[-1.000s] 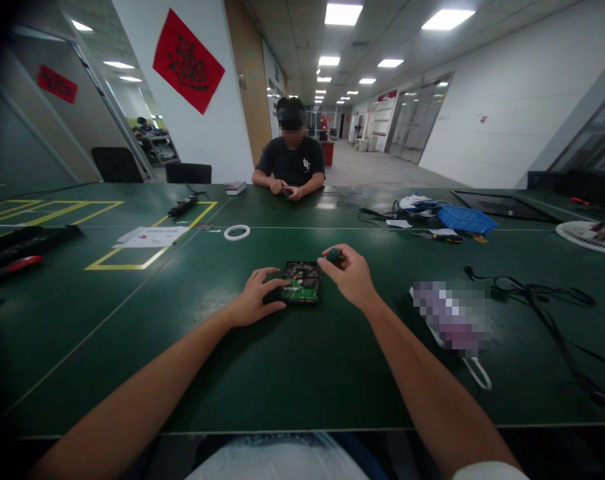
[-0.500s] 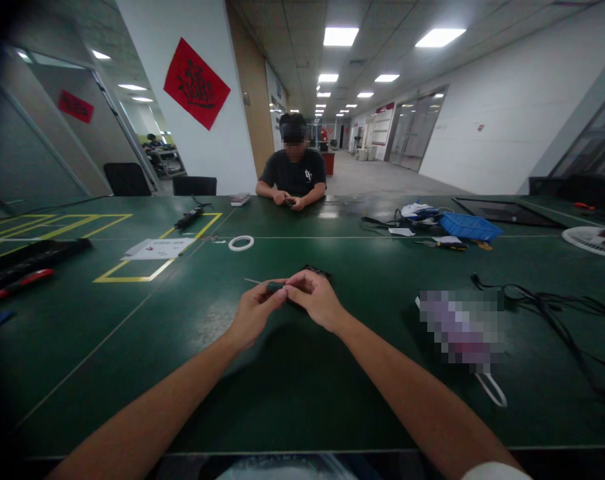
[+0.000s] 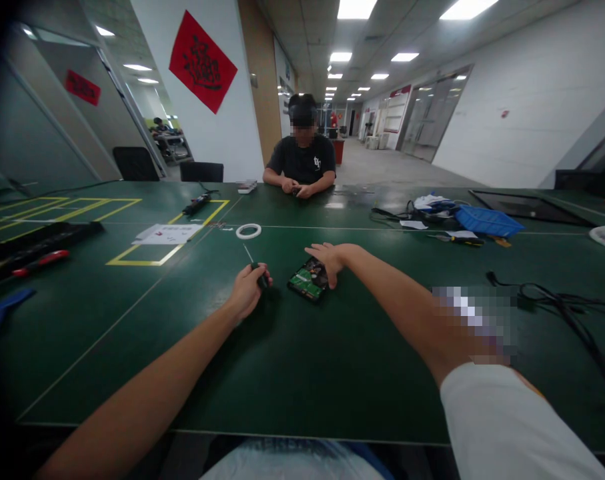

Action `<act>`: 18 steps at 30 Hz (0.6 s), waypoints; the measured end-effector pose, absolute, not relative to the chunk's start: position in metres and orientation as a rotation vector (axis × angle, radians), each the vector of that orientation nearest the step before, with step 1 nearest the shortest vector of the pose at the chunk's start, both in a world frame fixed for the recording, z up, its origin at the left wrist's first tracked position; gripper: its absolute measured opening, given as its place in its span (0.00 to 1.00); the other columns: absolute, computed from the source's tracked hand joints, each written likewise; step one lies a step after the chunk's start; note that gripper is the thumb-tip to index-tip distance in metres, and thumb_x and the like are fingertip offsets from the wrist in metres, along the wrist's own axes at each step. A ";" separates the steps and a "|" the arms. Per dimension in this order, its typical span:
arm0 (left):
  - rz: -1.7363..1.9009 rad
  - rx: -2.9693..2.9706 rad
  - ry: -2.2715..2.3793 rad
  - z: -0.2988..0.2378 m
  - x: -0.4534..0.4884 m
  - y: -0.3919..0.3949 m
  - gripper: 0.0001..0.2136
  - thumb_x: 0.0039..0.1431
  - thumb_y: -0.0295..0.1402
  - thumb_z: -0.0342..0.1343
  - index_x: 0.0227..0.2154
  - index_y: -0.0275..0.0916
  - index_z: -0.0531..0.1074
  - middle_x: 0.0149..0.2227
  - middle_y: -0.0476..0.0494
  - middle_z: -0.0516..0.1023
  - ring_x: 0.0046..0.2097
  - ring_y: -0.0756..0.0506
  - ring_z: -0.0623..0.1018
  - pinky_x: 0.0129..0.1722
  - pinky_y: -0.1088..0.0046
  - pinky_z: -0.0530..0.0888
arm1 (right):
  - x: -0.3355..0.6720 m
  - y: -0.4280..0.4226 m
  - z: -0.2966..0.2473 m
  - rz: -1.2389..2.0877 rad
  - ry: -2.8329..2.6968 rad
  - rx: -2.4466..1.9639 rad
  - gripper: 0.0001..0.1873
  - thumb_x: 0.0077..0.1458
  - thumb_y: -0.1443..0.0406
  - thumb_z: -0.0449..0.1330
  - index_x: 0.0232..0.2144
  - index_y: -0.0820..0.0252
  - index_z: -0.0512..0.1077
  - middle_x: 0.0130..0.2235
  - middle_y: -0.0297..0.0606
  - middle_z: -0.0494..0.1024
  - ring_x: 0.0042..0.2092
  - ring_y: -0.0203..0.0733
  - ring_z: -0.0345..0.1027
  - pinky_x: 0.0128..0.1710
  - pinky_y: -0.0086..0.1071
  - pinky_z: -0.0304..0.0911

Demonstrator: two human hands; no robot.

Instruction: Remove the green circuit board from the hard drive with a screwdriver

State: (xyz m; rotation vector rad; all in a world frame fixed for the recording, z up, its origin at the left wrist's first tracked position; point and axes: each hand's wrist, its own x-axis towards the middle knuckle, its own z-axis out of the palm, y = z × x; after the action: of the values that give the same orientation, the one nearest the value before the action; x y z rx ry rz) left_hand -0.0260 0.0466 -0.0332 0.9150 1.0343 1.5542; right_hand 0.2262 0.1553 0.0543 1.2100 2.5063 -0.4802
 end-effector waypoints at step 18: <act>1.385 1.172 1.149 -0.028 -0.014 0.033 0.18 0.49 0.40 0.69 0.39 0.36 0.73 0.32 0.46 0.79 0.28 0.51 0.75 0.27 0.76 0.70 | 0.280 0.068 0.041 -0.466 2.417 1.682 0.72 0.22 0.31 0.68 0.66 0.61 0.57 0.59 0.56 0.62 0.61 0.71 0.55 0.58 0.56 0.58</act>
State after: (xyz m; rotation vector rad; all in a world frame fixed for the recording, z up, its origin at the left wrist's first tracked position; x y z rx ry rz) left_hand -0.0144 0.0327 -0.0284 1.1724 1.1488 1.3849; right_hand 0.2799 0.0682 0.0406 1.6821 2.4171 -0.4657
